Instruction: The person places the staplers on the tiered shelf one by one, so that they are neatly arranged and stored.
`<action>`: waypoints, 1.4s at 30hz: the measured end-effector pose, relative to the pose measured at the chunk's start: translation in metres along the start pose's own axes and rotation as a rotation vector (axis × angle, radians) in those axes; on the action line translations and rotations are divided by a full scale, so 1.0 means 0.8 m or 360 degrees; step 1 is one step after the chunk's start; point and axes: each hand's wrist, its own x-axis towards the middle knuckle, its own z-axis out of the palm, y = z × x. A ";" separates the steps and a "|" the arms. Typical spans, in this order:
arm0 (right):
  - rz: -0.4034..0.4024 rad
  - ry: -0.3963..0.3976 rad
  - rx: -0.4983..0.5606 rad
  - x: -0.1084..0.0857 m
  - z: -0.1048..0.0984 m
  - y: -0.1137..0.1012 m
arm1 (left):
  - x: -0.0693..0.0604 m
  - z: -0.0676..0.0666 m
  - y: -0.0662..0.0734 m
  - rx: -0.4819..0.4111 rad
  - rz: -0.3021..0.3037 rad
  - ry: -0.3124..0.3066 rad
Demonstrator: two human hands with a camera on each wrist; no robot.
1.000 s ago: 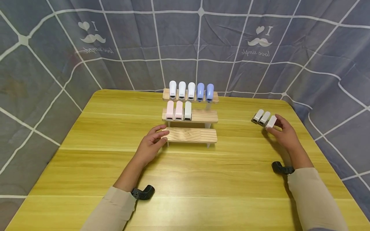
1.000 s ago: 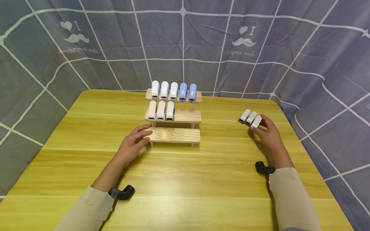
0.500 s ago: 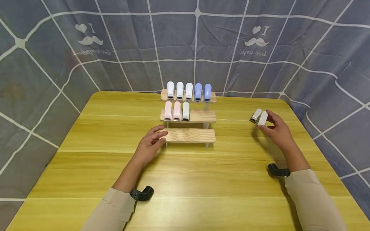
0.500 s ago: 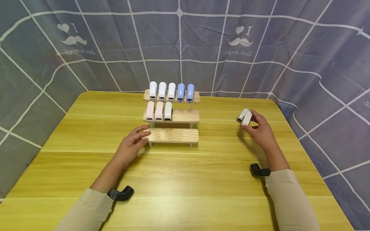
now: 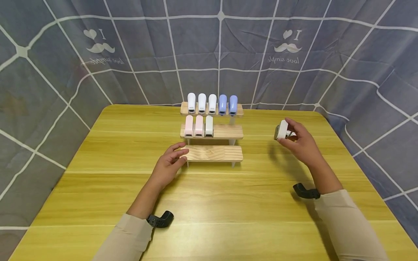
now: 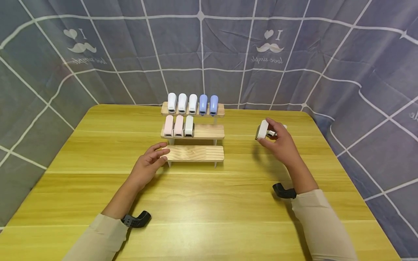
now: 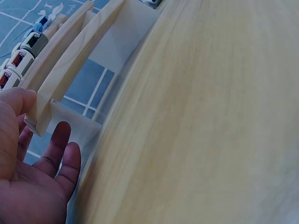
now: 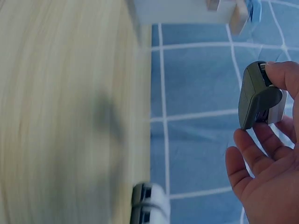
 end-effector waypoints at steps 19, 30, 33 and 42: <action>-0.0134 -0.0109 0.0088 0.016 0.054 -0.059 | -0.001 0.000 0.002 0.0025 -0.0005 -0.0004; -0.0253 -0.0138 0.0099 0.033 0.093 -0.087 | -0.002 -0.001 0.001 0.0026 0.0001 0.0000; -0.0292 -0.0157 0.0072 0.036 0.102 -0.092 | -0.001 -0.002 0.000 0.0012 0.0003 -0.0002; -0.0362 -0.0180 0.0071 0.044 0.125 -0.101 | 0.000 0.000 0.000 0.0009 0.0001 -0.0012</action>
